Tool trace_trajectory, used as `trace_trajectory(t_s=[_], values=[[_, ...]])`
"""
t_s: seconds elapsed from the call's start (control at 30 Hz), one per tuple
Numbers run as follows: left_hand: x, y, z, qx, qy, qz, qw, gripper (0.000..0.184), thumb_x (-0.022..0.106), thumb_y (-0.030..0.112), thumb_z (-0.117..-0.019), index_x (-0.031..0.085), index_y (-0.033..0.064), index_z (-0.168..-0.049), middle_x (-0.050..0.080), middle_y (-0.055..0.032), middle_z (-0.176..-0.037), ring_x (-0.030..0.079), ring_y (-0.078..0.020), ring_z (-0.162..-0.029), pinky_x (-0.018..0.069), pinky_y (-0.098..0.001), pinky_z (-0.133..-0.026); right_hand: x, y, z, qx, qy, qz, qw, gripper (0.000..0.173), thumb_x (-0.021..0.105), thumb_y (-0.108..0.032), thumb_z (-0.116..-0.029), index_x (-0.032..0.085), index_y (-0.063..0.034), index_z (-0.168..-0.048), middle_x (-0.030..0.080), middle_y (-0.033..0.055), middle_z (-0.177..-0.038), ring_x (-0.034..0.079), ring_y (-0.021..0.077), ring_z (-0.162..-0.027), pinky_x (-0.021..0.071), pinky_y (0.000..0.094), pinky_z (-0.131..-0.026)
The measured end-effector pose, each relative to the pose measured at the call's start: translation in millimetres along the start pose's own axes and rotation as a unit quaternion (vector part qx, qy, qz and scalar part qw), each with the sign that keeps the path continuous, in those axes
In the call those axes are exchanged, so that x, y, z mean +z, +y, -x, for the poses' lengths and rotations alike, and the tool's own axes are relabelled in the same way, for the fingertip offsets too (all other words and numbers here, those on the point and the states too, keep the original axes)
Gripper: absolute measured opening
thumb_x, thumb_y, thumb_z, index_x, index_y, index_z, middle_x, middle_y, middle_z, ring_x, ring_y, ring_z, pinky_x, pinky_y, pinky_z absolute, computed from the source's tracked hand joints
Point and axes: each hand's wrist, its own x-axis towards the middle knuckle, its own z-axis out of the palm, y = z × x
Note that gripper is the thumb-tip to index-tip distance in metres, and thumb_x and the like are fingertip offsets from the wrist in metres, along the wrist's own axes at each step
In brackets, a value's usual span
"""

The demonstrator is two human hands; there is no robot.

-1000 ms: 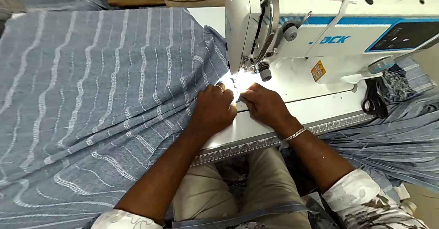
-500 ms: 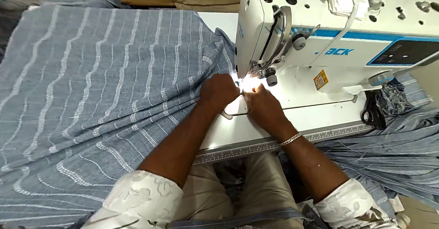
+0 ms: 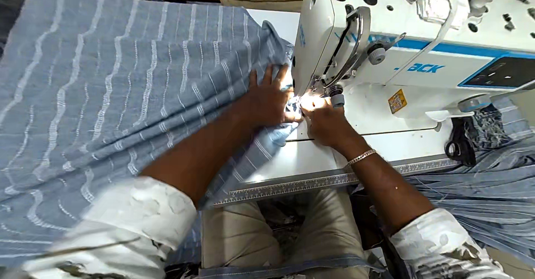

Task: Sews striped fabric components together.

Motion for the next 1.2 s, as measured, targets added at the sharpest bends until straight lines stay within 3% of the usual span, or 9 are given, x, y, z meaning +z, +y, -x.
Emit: trace_trajectory(t_s=[0.2, 0.37, 0.5, 0.57, 0.67, 0.83, 1.1, 1.17, 1.2], values=[[50, 51, 20, -0.217, 0.136, 0.05, 0.965, 0.075, 0.04, 0.072, -0.0914, 0.049, 0.0316, -0.155, 0.032, -0.0217, -0.166, 0.015, -0.0471, -0.157, 0.0016, -0.0782, -0.117, 6, 18, -3, -0.038, 0.007, -0.065, 0.997, 0.039, 0.047, -0.018, -0.1013, 0.067, -0.0141, -0.134, 0.063, 0.0172, -0.137, 0.053, 0.0412, -0.132, 0.0442, 0.0643, -0.098], [39, 50, 22, -0.259, 0.084, 0.082, 0.959, 0.071, 0.044, 0.059, -0.0951, 0.036, 0.0342, -0.161, 0.023, -0.0205, -0.169, 0.008, -0.0454, -0.158, -0.0022, -0.0761, -0.118, -90, 62, 86, 0.102, 0.045, -0.112, 0.987, 0.034, 0.05, -0.018, -0.1084, 0.065, -0.0046, -0.135, 0.069, 0.0197, -0.126, 0.068, 0.0348, -0.115, 0.0529, 0.0575, -0.1], [38, 49, 23, -0.263, 0.088, 0.088, 0.957, 0.067, 0.04, 0.055, -0.0964, 0.037, 0.0361, -0.16, 0.022, -0.0198, -0.17, 0.007, -0.044, -0.158, -0.003, -0.0758, -0.117, -69, 113, 142, 0.301, 0.044, 0.028, 0.952, 0.063, 0.062, -0.006, -0.0963, 0.04, 0.0042, -0.155, 0.046, 0.0356, -0.15, 0.048, 0.0618, -0.132, 0.0184, 0.0908, -0.103], [35, 51, 22, -0.265, 0.084, 0.095, 0.956, 0.068, 0.041, 0.057, -0.0954, 0.037, 0.0365, -0.16, 0.02, -0.0194, -0.171, 0.005, -0.0433, -0.159, -0.0038, -0.0756, -0.117, -50, 120, 144, 0.31, -0.039, 0.063, 0.948, 0.083, 0.069, 0.0, -0.0884, 0.026, 0.0047, -0.16, 0.037, 0.0303, -0.16, 0.044, 0.0561, -0.139, 0.0099, 0.0903, -0.106], [35, 53, 28, -0.272, 0.07, 0.103, 0.954, 0.073, 0.044, 0.06, -0.092, 0.036, 0.0379, -0.161, 0.018, -0.0188, -0.171, 0.002, -0.043, -0.159, -0.0046, -0.0751, -0.117, -56, 129, 143, 0.297, -0.061, 0.043, 0.952, 0.068, 0.062, -0.005, -0.0964, 0.034, 0.0013, -0.158, 0.038, 0.0261, -0.16, 0.034, 0.0531, -0.147, 0.0101, 0.0891, -0.107], [37, 54, 27, -0.284, 0.074, 0.102, 0.951, 0.074, 0.045, 0.061, -0.0898, 0.034, 0.0415, -0.16, 0.018, -0.019, -0.171, 0.002, -0.0443, -0.158, -0.0038, -0.0762, -0.116, -80, 105, 152, 0.28, 0.111, -0.032, 0.953, 0.051, 0.052, -0.022, -0.1073, 0.046, 0.0007, -0.152, 0.045, 0.0336, -0.152, 0.039, 0.0572, -0.142, 0.0288, 0.0802, -0.108], [38, 57, 25, -0.286, 0.081, 0.111, 0.948, 0.076, 0.048, 0.06, -0.0905, 0.034, 0.0361, -0.162, 0.021, -0.021, -0.17, 0.004, -0.0465, -0.158, -0.0029, -0.0769, -0.116, -48, 16, 123, 0.12, 0.03, -0.322, 0.939, 0.042, 0.055, -0.021, -0.1069, 0.055, -0.0072, -0.147, 0.07, 0.0099, -0.128, 0.073, 0.0182, -0.102, 0.0617, 0.0412, -0.09], [17, 54, 36, -0.244, 0.051, 0.157, 0.956, 0.076, 0.057, 0.049, -0.0939, 0.036, 0.0228, -0.162, 0.028, -0.0257, -0.165, 0.013, -0.0503, -0.155, 0.0064, -0.0792, -0.116, -34, -6, 111, 0.137, 0.016, -0.447, 0.884, 0.049, 0.056, -0.016, -0.1063, 0.045, -0.005, -0.152, 0.065, 0.013, -0.136, 0.075, 0.0196, -0.099, 0.0649, 0.0383, -0.084], [3, 46, 48, -0.196, 0.062, 0.187, 0.961, 0.068, 0.061, 0.041, -0.097, 0.045, 0.0142, -0.157, 0.043, -0.0275, -0.156, 0.032, -0.0515, -0.147, 0.0231, -0.0795, -0.112, -27, -17, 107, 0.151, 0.012, -0.53, 0.834, 0.053, 0.056, -0.014, -0.1061, 0.039, -0.0049, -0.155, 0.061, 0.0141, -0.14, 0.075, 0.0209, -0.097, 0.0659, 0.0377, -0.081]])
